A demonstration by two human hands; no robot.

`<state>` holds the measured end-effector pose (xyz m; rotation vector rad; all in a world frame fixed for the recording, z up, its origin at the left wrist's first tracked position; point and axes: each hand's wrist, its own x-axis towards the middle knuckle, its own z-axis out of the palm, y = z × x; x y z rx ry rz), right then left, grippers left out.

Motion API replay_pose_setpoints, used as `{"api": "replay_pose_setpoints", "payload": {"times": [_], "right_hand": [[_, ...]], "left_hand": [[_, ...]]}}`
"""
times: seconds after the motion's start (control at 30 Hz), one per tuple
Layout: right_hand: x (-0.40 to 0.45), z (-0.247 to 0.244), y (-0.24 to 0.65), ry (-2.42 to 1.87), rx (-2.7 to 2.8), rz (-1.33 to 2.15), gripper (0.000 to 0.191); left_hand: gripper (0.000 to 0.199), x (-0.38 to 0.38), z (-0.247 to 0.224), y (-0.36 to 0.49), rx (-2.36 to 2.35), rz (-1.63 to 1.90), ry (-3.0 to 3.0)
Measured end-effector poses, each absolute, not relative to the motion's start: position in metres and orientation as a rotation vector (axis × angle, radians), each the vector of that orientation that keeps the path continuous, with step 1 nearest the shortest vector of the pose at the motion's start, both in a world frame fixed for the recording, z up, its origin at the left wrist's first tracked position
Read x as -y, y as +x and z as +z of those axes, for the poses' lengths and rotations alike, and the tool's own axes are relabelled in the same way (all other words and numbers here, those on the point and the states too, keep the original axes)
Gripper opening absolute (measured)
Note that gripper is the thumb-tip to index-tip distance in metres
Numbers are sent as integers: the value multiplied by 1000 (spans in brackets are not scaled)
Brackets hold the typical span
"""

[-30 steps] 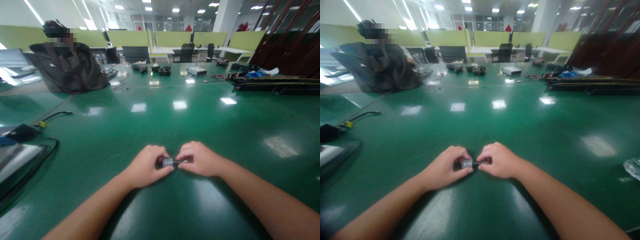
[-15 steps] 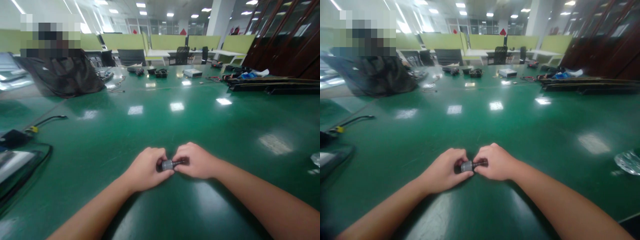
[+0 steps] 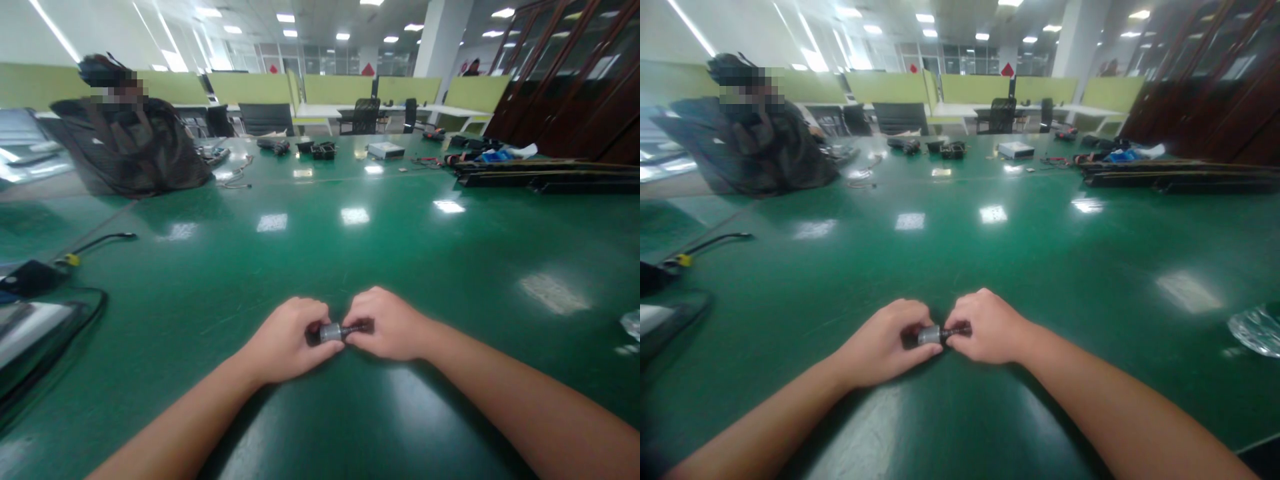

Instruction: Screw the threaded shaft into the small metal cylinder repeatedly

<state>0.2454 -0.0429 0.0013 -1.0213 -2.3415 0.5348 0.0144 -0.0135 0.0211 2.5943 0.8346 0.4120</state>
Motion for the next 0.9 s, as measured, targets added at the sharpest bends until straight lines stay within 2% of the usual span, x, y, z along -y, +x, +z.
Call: {"api": "replay_pose_setpoints", "payload": {"times": [0.47,0.9], "right_hand": [[49,4,254,-1016,2386,492,9],[43,12,274,-1111,2391,681,6]], "left_hand": [[32,19,21,16,-869,421,2612],[29,18,17,14,-900,410,2582]]}}
